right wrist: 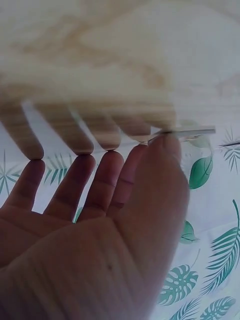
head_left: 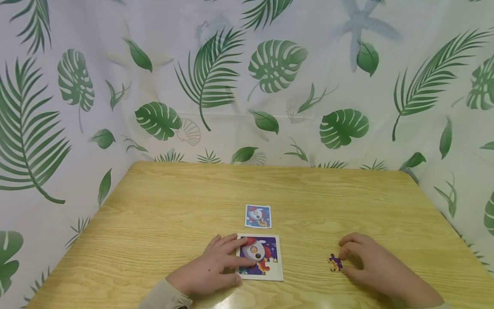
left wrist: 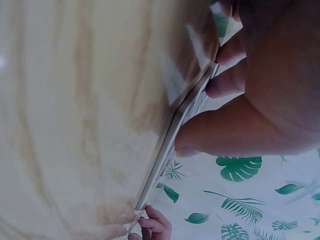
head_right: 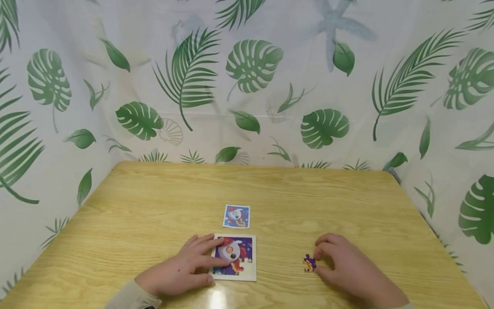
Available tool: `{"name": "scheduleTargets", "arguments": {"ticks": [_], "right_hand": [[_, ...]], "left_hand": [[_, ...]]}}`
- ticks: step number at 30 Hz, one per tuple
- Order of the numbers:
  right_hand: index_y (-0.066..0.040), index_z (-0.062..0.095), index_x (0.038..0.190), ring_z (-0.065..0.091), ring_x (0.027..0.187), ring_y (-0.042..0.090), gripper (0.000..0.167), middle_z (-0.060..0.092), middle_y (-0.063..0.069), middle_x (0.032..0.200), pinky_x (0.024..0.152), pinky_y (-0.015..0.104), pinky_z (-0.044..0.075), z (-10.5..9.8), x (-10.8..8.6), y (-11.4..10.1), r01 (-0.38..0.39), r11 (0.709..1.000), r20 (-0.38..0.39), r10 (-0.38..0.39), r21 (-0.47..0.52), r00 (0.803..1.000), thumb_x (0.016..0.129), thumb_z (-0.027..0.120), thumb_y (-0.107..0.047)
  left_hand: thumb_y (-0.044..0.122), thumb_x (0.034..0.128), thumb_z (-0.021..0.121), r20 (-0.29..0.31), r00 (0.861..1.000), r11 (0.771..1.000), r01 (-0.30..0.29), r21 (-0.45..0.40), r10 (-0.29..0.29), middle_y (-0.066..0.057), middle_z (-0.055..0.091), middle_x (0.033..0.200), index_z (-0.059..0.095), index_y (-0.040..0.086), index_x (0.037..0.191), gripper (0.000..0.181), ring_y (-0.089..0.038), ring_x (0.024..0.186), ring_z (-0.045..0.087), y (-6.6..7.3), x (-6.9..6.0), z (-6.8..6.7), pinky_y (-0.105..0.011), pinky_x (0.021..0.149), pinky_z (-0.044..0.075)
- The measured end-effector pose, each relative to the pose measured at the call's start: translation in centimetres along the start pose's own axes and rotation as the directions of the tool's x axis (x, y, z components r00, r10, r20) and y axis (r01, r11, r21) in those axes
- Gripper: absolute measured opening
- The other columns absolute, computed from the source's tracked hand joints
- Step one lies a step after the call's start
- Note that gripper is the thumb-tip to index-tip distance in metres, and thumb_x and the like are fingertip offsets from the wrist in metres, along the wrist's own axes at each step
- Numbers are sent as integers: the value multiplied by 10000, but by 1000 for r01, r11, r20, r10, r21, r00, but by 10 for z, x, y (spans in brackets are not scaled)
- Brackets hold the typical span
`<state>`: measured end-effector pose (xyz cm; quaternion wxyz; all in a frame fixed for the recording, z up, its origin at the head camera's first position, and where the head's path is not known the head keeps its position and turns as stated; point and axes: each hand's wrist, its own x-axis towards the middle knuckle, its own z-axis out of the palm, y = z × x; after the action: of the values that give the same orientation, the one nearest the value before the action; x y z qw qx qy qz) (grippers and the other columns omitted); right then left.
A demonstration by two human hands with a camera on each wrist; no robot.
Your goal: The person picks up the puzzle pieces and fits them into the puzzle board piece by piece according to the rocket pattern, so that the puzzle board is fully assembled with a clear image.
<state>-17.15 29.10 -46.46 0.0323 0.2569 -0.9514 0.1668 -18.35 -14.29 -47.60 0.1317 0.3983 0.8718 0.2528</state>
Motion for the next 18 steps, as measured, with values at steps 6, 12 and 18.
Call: {"name": "scheduleTargets", "arguments": {"ticks": [6,12,18], "right_hand": [[-349,650,975,575,1147,248,283,591,-33,1250,936,515,504,1,0,-1,8,1000,-15,-8,-9,1000,790,863,-364],[-347,662,914,597,1063,186,224,610,-85,1169,892,440,532,1,5,-5,47,998,-28,-48,-48,998,811,846,-270],[-320,696,894,609,987,130,200,619,-139,1074,862,411,544,3,8,-8,71,994,-61,-76,-78,995,791,851,-249]], "left_hand": [[437,1012,565,1,1000,1000,1,-10,-1,73,175,1676,555,401,1447,436,-318,1535,108,0,0,0,-667,1170,43],[428,1012,570,-6,1000,1000,-12,-3,12,71,176,1675,551,395,1453,443,-318,1535,105,-1,0,0,-671,1168,45],[428,1012,569,1,1000,1000,-8,-1,8,72,174,1675,549,399,1453,442,-318,1535,106,0,0,0,-667,1170,48]]}}
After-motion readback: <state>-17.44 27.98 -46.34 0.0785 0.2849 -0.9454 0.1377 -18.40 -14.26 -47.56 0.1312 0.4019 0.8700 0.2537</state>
